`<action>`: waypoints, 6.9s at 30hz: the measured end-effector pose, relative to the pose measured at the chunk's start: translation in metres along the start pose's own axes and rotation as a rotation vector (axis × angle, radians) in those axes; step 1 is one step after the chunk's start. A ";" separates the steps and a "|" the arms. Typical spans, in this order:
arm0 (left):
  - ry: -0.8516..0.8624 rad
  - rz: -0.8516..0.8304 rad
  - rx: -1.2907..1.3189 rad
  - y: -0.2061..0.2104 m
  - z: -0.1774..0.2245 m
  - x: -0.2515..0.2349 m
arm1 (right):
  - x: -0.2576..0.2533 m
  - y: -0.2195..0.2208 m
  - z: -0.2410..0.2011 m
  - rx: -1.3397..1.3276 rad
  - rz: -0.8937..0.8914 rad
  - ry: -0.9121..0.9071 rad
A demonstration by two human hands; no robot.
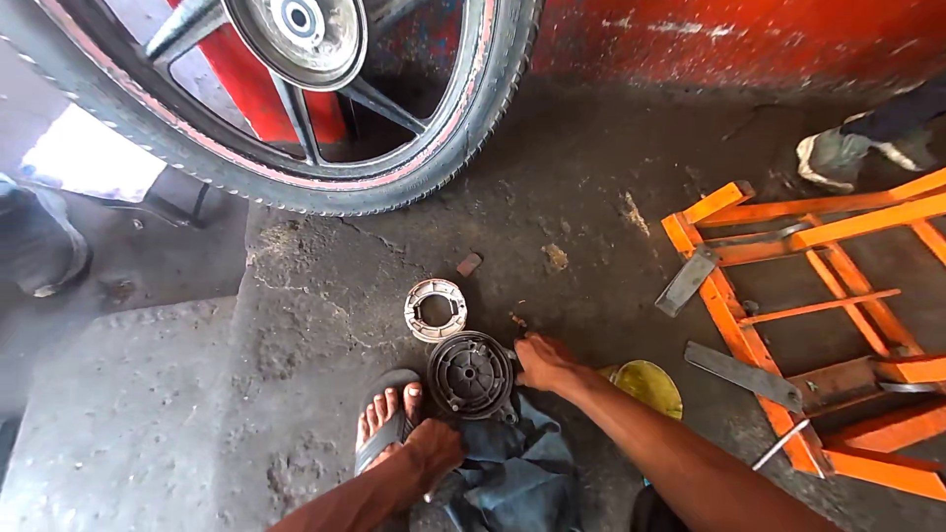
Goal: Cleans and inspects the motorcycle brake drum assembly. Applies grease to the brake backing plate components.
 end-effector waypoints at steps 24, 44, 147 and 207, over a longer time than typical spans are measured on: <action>-0.015 -0.002 0.055 0.018 0.004 0.003 | -0.001 0.029 0.031 0.015 -0.077 -0.024; 0.392 0.243 0.515 0.012 -0.007 -0.036 | 0.003 0.030 0.035 -0.093 -0.023 -0.073; -0.058 1.298 0.306 0.031 -0.055 0.028 | 0.047 0.029 -0.034 -0.751 -0.274 -0.549; -0.022 1.208 0.403 0.033 -0.063 0.025 | 0.019 -0.043 -0.039 -0.013 0.275 -0.521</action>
Point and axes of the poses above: each hand's wrist, its own x-axis away from the middle knuckle, its own y-axis out of the palm, z = x × y, the point moved 5 cm from there along -x, towards the middle knuckle, and after that the axes turned 7 degrees about -z, right-handed, at the moved point
